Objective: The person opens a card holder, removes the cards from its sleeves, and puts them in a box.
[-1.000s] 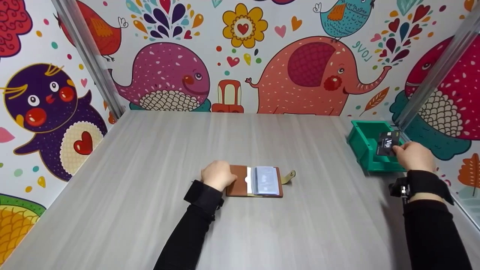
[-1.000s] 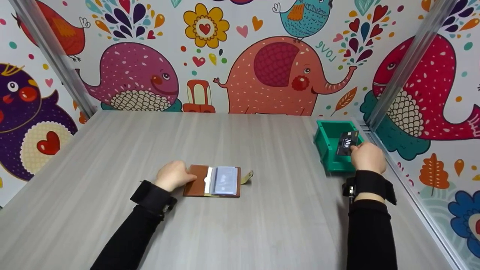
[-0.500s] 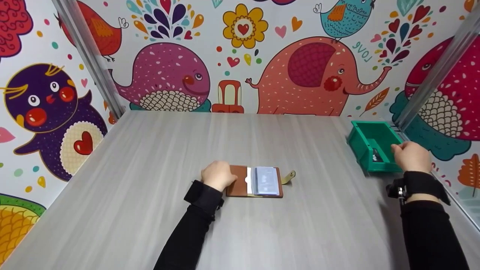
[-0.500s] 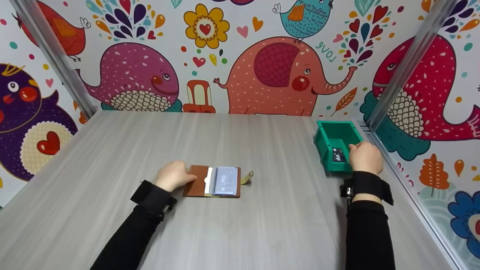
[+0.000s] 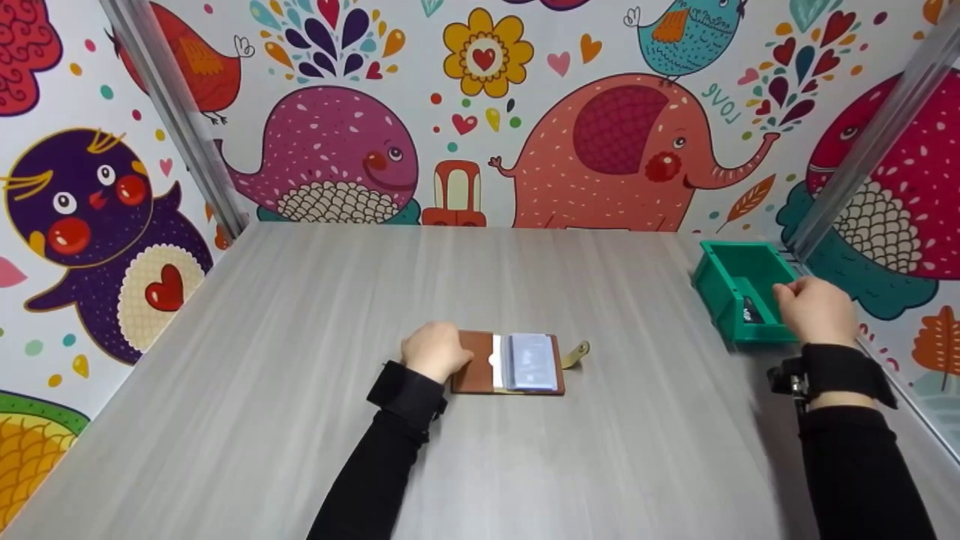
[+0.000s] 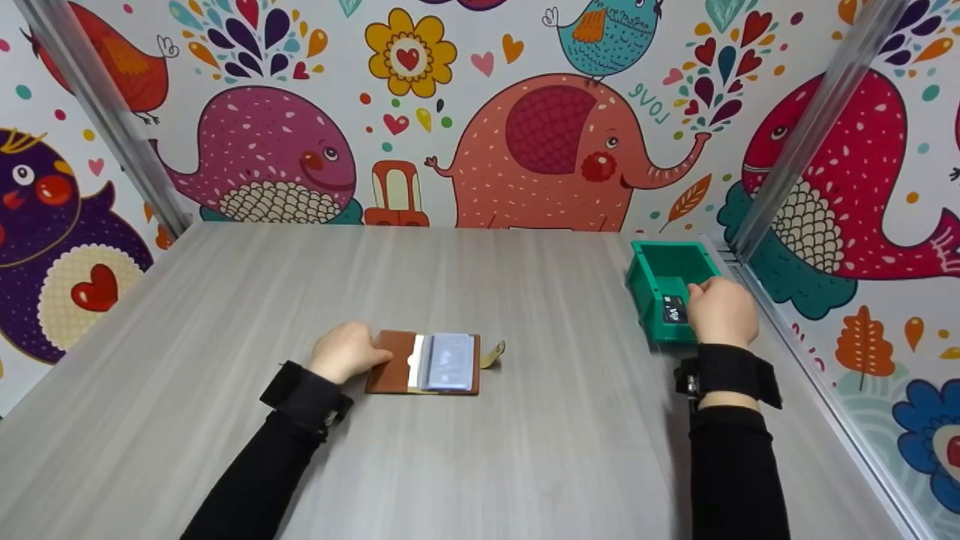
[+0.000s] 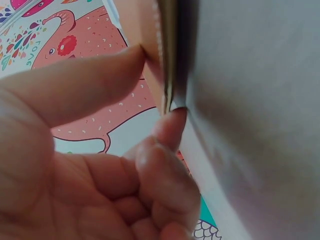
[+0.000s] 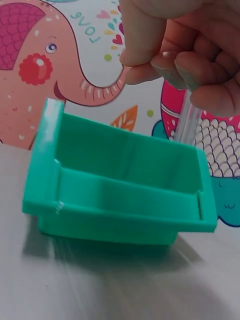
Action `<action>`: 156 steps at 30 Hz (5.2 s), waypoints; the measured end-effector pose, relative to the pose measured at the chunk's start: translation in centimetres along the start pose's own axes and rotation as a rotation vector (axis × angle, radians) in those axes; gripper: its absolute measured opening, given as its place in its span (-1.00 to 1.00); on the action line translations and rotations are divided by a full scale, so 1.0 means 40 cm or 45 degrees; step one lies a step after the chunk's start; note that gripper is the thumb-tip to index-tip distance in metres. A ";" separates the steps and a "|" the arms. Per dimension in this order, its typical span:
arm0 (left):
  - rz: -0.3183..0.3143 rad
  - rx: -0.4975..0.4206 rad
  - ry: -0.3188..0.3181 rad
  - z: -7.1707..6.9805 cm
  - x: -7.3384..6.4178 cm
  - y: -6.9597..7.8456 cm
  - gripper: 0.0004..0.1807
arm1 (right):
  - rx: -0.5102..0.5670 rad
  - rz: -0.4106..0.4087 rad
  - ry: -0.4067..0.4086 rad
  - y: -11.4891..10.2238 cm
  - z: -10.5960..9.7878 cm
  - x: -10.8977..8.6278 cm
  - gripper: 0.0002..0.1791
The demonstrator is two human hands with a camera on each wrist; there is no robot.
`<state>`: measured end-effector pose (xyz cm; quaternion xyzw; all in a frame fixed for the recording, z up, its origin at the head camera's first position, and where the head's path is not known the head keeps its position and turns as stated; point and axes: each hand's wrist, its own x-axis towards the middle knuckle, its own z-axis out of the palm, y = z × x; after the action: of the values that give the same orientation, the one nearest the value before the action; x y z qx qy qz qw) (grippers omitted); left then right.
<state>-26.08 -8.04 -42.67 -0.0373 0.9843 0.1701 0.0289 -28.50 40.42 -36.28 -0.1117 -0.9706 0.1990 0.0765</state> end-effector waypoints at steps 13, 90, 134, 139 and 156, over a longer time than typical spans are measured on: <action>-0.008 0.011 -0.007 0.001 0.002 0.000 -0.68 | 0.015 -0.149 0.106 -0.061 0.016 -0.029 -0.55; 0.002 0.009 -0.021 0.000 0.004 -0.002 -0.67 | 0.161 -0.820 -0.119 -0.469 0.367 -0.177 -0.87; 0.008 0.005 0.001 0.002 0.003 -0.002 -0.68 | 0.023 -0.853 -0.141 -0.492 0.403 -0.183 -0.87; 0.005 0.015 -0.021 0.002 0.004 -0.002 -0.68 | 0.016 -0.893 -0.131 -0.490 0.400 -0.187 -0.88; 0.011 0.018 -0.010 0.002 0.003 -0.005 -0.70 | 0.043 -0.948 -0.132 -0.487 0.399 -0.196 -0.87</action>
<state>-26.17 -8.23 -42.81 -0.0320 0.9855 0.1633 0.0324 -27.65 15.15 -43.76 0.2603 -0.9439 0.1791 0.0960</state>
